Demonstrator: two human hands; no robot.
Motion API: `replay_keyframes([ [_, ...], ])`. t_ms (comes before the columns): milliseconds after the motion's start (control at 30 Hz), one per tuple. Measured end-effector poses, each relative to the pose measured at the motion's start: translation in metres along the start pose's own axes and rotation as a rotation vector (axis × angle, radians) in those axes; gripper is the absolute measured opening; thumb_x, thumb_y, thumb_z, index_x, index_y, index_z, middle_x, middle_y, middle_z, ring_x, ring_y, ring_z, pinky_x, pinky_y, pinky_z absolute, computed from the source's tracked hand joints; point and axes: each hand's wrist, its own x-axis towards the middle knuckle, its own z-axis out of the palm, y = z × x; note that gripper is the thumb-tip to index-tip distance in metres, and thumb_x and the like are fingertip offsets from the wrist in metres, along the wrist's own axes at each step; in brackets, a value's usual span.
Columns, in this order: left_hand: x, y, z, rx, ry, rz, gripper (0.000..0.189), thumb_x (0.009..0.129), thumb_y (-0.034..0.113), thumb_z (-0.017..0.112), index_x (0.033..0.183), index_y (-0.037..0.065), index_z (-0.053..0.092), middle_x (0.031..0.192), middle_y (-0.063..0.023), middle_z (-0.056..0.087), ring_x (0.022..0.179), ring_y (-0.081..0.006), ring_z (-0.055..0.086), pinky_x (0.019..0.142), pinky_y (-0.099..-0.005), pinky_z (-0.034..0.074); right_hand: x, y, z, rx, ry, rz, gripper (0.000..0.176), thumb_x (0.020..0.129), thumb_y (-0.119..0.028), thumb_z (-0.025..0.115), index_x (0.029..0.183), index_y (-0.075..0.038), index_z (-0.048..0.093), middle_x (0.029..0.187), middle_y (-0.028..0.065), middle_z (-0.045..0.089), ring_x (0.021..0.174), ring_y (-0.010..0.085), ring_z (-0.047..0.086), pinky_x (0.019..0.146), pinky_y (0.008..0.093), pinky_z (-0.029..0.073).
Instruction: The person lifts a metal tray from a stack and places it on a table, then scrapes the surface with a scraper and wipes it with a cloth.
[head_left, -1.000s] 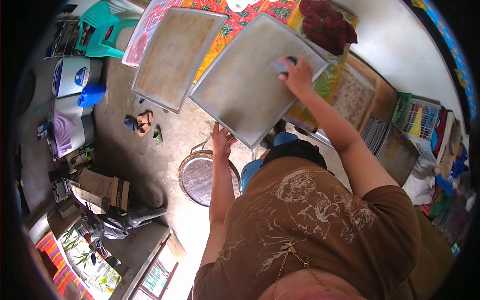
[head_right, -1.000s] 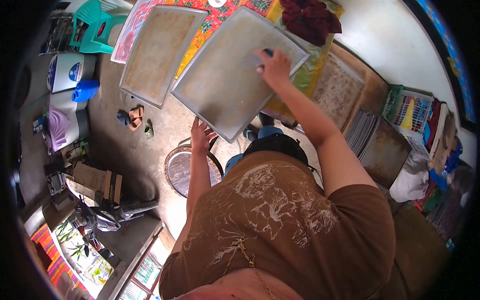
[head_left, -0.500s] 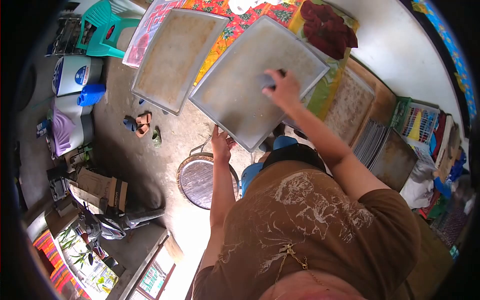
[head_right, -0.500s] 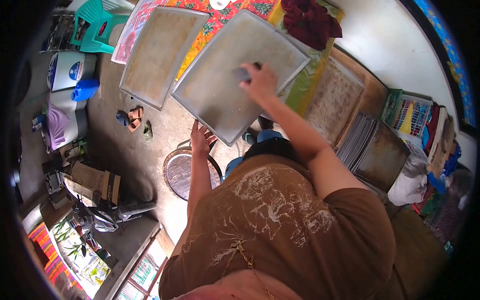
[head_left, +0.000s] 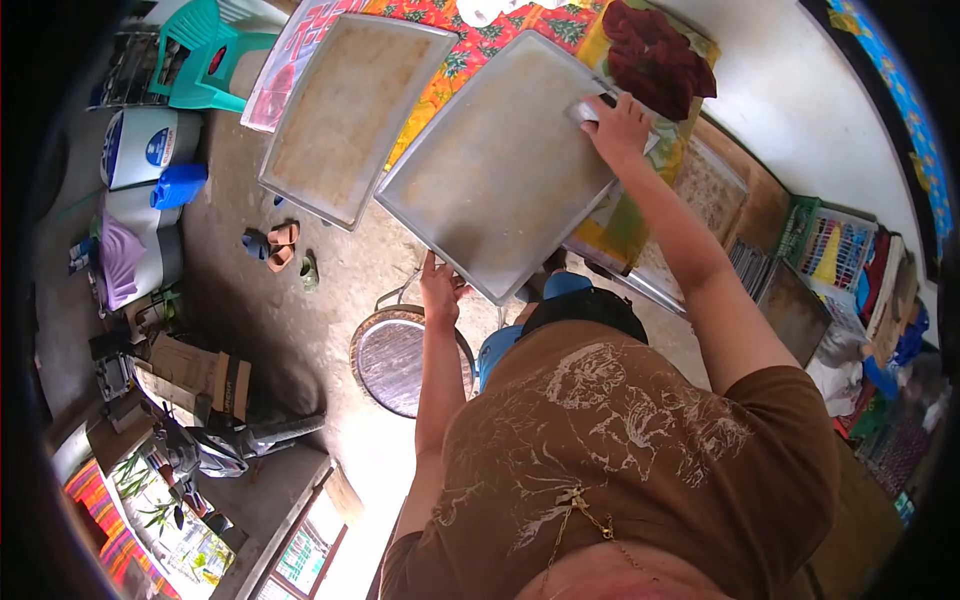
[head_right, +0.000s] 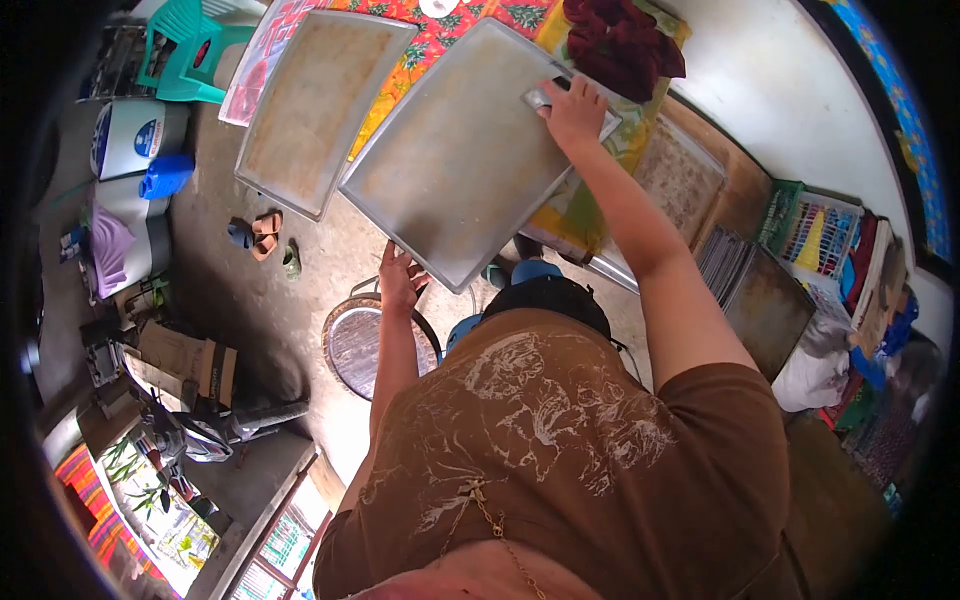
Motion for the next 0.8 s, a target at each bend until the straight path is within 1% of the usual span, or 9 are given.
replay_keyframes([
  [133, 0.004, -0.006, -0.007, 0.001, 0.001, 0.008, 0.063, 0.091, 0.003, 0.045, 0.148, 0.011, 0.021, 0.096, -0.0099, 0.065, 0.064, -0.0173, 0.064, 0.045, -0.0268, 0.055, 0.042, 0.014, 0.005, -0.021, 0.077, 0.156, 0.041, 0.074, -0.041, 0.072, 0.113, -0.036, 0.06, 0.103, 0.0087, 0.048, 0.096, 0.0297, 0.049, 0.079, 0.0442, 0.039],
  [200, 0.009, -0.014, -0.014, 0.011, -0.011, 0.012, 0.061, 0.091, 0.003, 0.043, 0.148, 0.012, 0.022, 0.102, -0.0095, 0.064, 0.066, -0.0166, 0.064, 0.048, -0.0288, 0.057, 0.039, 0.003, 0.007, -0.015, 0.071, 0.091, 0.039, 0.074, -0.04, 0.072, 0.112, -0.037, 0.061, 0.103, 0.0085, 0.049, 0.096, 0.0299, 0.05, 0.081, 0.0444, 0.039],
  [267, 0.007, -0.011, -0.009, 0.02, -0.012, 0.027, 0.061, 0.092, 0.004, 0.043, 0.148, 0.012, 0.021, 0.099, -0.0091, 0.063, 0.065, -0.0166, 0.063, 0.048, -0.0285, 0.057, 0.023, -0.024, 0.003, 0.006, 0.015, 0.016, 0.04, 0.074, -0.04, 0.072, 0.112, -0.038, 0.061, 0.102, 0.0084, 0.049, 0.097, 0.0302, 0.05, 0.082, 0.0445, 0.039],
  [300, 0.006, -0.01, -0.007, 0.023, -0.006, 0.025, 0.061, 0.092, 0.004, 0.043, 0.148, 0.012, 0.022, 0.099, -0.009, 0.063, 0.065, -0.0167, 0.063, 0.048, -0.0287, 0.057, 0.012, -0.036, 0.011, 0.013, 0.107, -0.076, 0.039, 0.074, -0.04, 0.072, 0.111, -0.038, 0.061, 0.102, 0.0085, 0.05, 0.098, 0.0304, 0.049, 0.083, 0.0446, 0.039],
  [400, 0.001, -0.007, -0.006, 0.031, 0.022, 0.015, 0.06, 0.092, 0.004, 0.043, 0.148, 0.012, 0.023, 0.098, -0.0088, 0.063, 0.065, -0.0173, 0.063, 0.048, -0.0288, 0.056, 0.012, -0.034, 0.017, 0.098, 0.073, -0.143, 0.039, 0.073, -0.04, 0.073, 0.111, -0.037, 0.061, 0.104, 0.0084, 0.05, 0.099, 0.0305, 0.049, 0.083, 0.0445, 0.039],
  [433, 0.002, -0.008, -0.006, 0.032, 0.03, 0.014, 0.06, 0.092, 0.004, 0.043, 0.148, 0.012, 0.023, 0.098, -0.0087, 0.064, 0.066, -0.0176, 0.063, 0.048, -0.0287, 0.056, 0.027, -0.03, 0.003, -0.028, 0.042, -0.064, 0.04, 0.073, -0.04, 0.073, 0.11, -0.035, 0.061, 0.104, 0.0078, 0.05, 0.1, 0.0297, 0.05, 0.082, 0.0443, 0.039],
  [533, 0.004, -0.011, -0.007, -0.025, 0.035, 0.024, 0.064, 0.092, 0.002, 0.044, 0.149, 0.01, 0.017, 0.094, -0.01, 0.065, 0.064, -0.0171, 0.064, 0.045, -0.0272, 0.054, 0.063, -0.015, 0.004, -0.038, 0.051, 0.11, 0.04, 0.073, -0.039, 0.074, 0.111, -0.036, 0.061, 0.105, 0.0072, 0.05, 0.1, 0.0287, 0.05, 0.082, 0.044, 0.039],
  [700, 0.005, -0.011, -0.005, 0.029, 0.031, 0.029, 0.061, 0.092, 0.004, 0.043, 0.148, 0.011, 0.022, 0.095, -0.0087, 0.065, 0.067, -0.0177, 0.064, 0.047, -0.0271, 0.053, 0.044, -0.034, 0.015, -0.073, 0.09, -0.169, 0.039, 0.075, -0.037, 0.073, 0.112, -0.034, 0.061, 0.103, 0.0067, 0.05, 0.099, 0.0286, 0.05, 0.082, 0.0435, 0.04],
  [800, 0.002, -0.006, -0.005, 0.044, 0.011, 0.031, 0.059, 0.092, 0.005, 0.043, 0.148, 0.011, 0.024, 0.095, -0.008, 0.065, 0.069, -0.0176, 0.064, 0.049, -0.0271, 0.053, 0.071, -0.012, 0.009, -0.035, 0.068, 0.049, 0.039, 0.076, -0.037, 0.073, 0.113, -0.035, 0.061, 0.104, 0.0061, 0.05, 0.1, 0.0277, 0.05, 0.082, 0.0431, 0.04],
])
